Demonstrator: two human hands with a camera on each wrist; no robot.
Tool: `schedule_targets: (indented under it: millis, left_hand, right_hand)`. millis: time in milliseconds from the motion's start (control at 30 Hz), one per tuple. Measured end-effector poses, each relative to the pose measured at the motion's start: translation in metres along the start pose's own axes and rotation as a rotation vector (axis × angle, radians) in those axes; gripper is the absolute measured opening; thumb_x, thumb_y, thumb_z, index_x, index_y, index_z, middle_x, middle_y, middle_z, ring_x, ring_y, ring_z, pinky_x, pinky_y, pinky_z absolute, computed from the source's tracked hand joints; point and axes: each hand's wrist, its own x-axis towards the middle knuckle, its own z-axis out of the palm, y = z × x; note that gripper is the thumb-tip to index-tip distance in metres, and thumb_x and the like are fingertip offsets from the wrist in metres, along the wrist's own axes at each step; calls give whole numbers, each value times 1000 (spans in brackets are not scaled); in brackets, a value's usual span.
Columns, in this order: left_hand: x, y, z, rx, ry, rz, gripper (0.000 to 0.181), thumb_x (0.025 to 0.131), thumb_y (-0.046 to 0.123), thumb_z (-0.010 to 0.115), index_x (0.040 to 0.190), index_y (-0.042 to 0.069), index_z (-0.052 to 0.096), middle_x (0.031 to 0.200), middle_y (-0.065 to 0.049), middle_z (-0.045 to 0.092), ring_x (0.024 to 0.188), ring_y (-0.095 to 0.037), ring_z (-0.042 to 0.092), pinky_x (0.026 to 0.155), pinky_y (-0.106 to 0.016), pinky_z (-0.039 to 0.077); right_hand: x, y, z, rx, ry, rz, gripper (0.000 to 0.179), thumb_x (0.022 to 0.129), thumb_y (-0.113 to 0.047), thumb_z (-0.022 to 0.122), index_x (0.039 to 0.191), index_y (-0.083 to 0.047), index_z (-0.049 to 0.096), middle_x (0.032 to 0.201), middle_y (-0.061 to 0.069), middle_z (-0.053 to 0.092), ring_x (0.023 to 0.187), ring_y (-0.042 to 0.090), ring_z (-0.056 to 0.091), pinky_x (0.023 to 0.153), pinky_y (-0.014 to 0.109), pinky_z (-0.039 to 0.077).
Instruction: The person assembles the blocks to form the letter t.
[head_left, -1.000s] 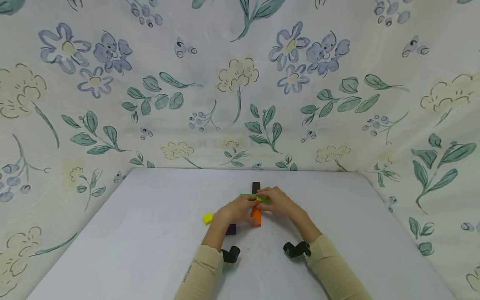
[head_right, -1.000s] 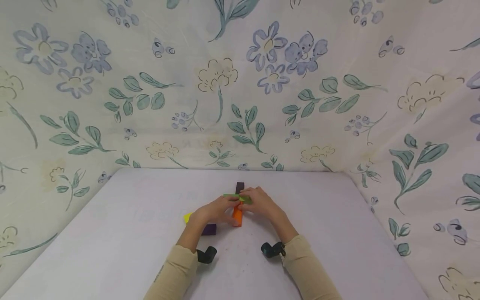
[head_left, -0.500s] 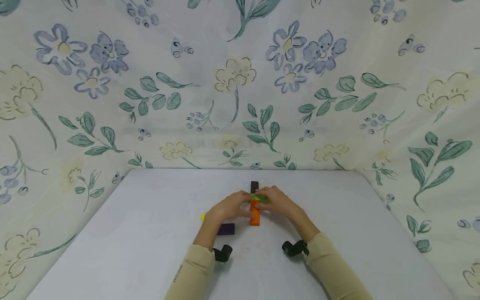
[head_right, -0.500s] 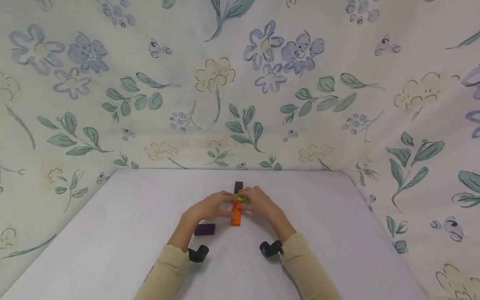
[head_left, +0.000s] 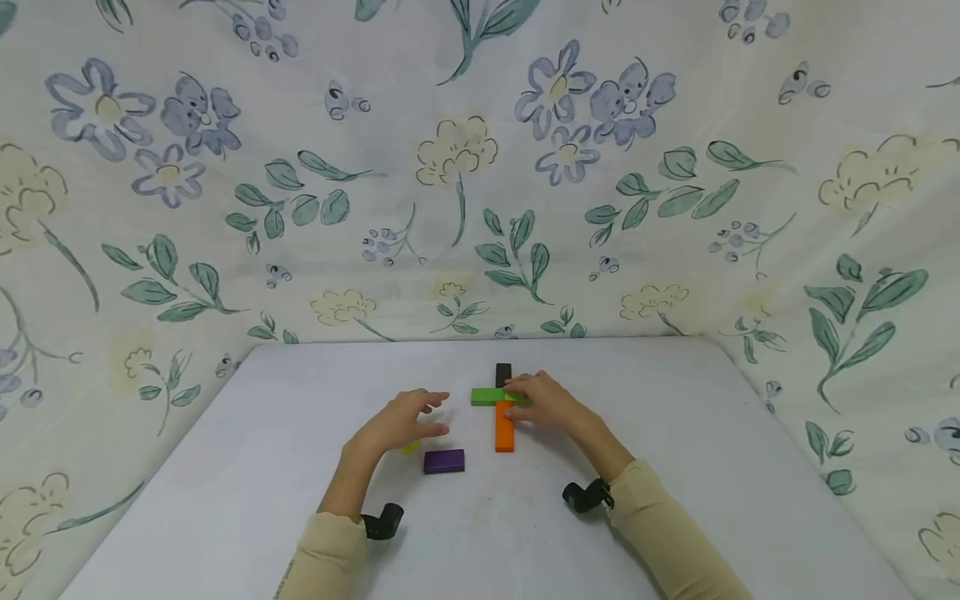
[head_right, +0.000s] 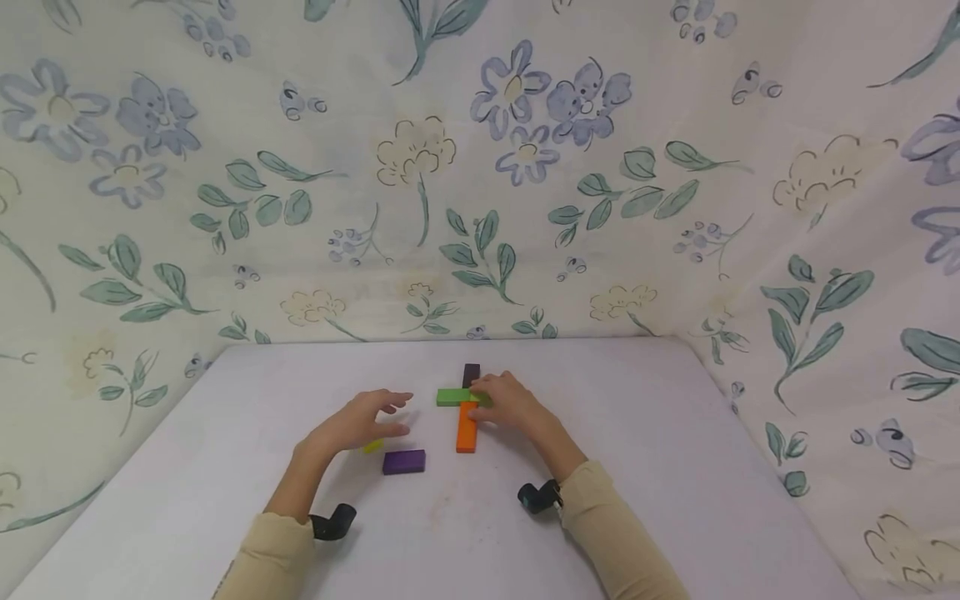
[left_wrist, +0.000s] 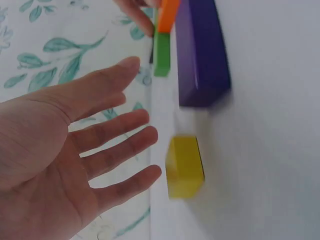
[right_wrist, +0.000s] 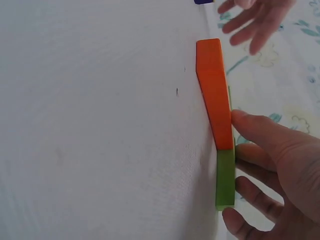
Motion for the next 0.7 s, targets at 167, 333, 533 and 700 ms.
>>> schedule_targets:
  millis: [167,333,533,700]
  left_hand:
    - [-11,-20,-6,-14,3,1,58,86,28,76,137,7,57,127,-15,65,115,-31,62,97,-49,52]
    - [-19,-30,-8,1,2,3,60,82,26,79,136,6,58,120,-12,67,106,-26,63,91,-43,54]
    - [-25,-34,-9,0,1,19,60,80,22,81,133,3,60,116,-12,68,103,-25,63,89,-43,54]
    - [-28,-36,-9,-3,0,10,54,78,20,82,127,2,64,111,-9,70,101,-24,63,90,-44,54]
  right_hand:
    - [-1,1,1,1,5,14,50,90,-38,69,133,-13,62,143,5,56,128,29,50,110,47,42]
    - [-1,2,1,5,7,14,50,90,-38,69,132,-13,62,143,5,57,129,30,50,110,48,42]
    - [-2,1,0,11,8,22,48,90,-38,69,132,-14,63,143,6,56,128,30,49,108,49,44]
    - [-2,1,1,10,6,14,49,91,-38,69,133,-13,62,143,6,56,129,30,49,109,48,43]
